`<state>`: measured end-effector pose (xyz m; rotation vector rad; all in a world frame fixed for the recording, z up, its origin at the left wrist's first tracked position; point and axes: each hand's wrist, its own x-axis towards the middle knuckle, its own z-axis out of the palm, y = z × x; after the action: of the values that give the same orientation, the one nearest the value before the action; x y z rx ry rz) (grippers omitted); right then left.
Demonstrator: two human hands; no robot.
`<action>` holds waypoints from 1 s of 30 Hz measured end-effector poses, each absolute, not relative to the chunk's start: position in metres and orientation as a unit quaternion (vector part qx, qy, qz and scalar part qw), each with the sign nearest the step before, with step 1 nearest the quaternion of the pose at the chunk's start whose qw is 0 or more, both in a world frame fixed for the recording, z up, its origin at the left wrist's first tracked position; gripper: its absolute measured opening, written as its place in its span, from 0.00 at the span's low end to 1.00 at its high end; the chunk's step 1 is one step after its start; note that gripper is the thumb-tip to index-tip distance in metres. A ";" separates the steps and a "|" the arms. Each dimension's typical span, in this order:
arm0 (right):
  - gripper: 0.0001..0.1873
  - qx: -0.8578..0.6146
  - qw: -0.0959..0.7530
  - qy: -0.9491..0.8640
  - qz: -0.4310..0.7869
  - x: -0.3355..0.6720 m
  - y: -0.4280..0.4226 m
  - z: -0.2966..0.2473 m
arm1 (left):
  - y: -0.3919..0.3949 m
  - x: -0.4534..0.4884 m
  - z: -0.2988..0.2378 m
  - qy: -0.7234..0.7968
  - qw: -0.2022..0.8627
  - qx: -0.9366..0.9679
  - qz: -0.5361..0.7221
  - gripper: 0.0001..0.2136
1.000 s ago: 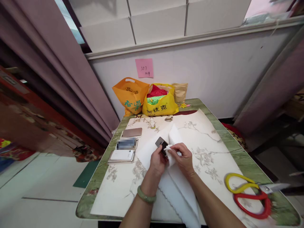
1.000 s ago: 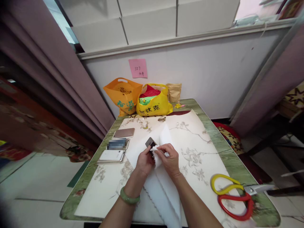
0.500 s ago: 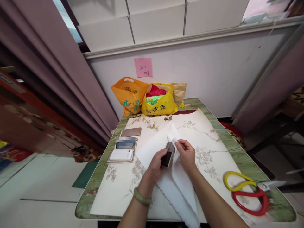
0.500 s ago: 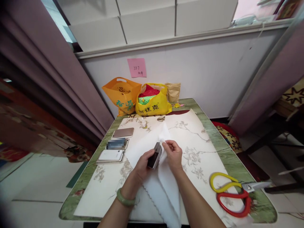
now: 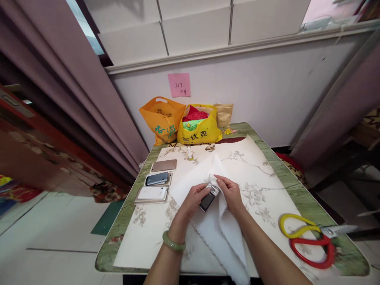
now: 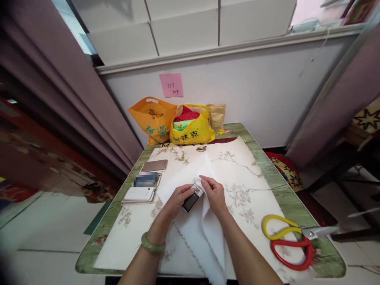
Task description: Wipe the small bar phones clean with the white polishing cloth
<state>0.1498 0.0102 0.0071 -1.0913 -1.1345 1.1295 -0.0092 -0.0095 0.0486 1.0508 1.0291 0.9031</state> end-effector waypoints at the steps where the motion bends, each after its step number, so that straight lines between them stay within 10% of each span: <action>1: 0.18 -0.469 0.564 -0.497 0.463 0.150 0.010 0.007 | -0.009 -0.009 0.047 0.467 0.640 0.451 0.411 0.16; 30: 0.25 -0.494 0.571 -0.435 0.490 0.148 0.015 -0.005 | -0.010 -0.014 0.027 0.475 0.655 0.272 0.520 0.25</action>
<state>0.1481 0.0145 -0.0045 -1.1593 -1.0210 1.1503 -0.0139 -0.0103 0.0273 0.6171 1.0781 1.1801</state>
